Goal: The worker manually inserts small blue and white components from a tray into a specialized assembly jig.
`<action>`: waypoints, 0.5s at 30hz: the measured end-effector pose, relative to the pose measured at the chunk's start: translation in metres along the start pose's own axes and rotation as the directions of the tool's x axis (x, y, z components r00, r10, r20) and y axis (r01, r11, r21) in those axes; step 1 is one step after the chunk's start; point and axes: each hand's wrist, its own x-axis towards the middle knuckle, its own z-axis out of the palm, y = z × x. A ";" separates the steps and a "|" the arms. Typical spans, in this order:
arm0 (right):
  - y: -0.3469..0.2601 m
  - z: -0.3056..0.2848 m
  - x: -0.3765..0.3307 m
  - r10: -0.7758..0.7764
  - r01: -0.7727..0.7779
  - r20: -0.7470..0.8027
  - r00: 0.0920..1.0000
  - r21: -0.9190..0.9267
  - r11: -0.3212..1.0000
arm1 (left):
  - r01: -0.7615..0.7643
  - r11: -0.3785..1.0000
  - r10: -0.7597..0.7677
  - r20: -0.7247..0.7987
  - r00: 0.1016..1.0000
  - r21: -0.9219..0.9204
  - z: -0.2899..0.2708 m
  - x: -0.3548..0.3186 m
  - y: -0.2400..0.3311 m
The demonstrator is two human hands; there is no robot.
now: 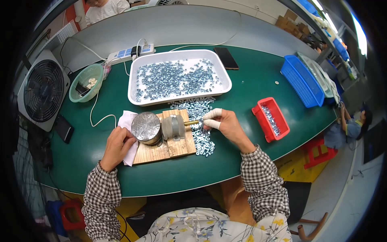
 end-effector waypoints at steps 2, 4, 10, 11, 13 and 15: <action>0.000 0.001 0.001 -0.015 0.015 0.009 1.000 0.001 1.000 | 0.016 1.000 -0.016 0.004 1.000 -0.008 0.000 -0.001 0.000; 0.000 0.004 0.001 -0.048 0.048 0.024 0.999 0.004 0.999 | 0.026 1.000 -0.026 0.004 1.000 -0.012 0.000 -0.001 0.000; 0.004 0.005 0.002 -0.054 0.054 0.012 0.998 -0.004 0.999 | 0.034 0.998 -0.033 0.025 0.999 -0.047 -0.001 -0.001 -0.002; 0.004 0.005 0.002 -0.063 0.064 0.023 0.998 -0.021 0.998 | 0.041 0.998 -0.039 0.037 0.999 -0.051 -0.002 -0.001 -0.002; 0.004 0.005 0.002 -0.073 0.075 0.035 0.997 -0.039 0.996 | 0.024 0.998 -0.020 0.059 0.998 -0.061 -0.005 0.000 -0.003; 0.003 0.004 0.002 -0.076 0.077 0.033 0.997 -0.023 0.997 | -0.007 0.997 0.015 0.098 0.995 -0.081 -0.008 0.000 -0.003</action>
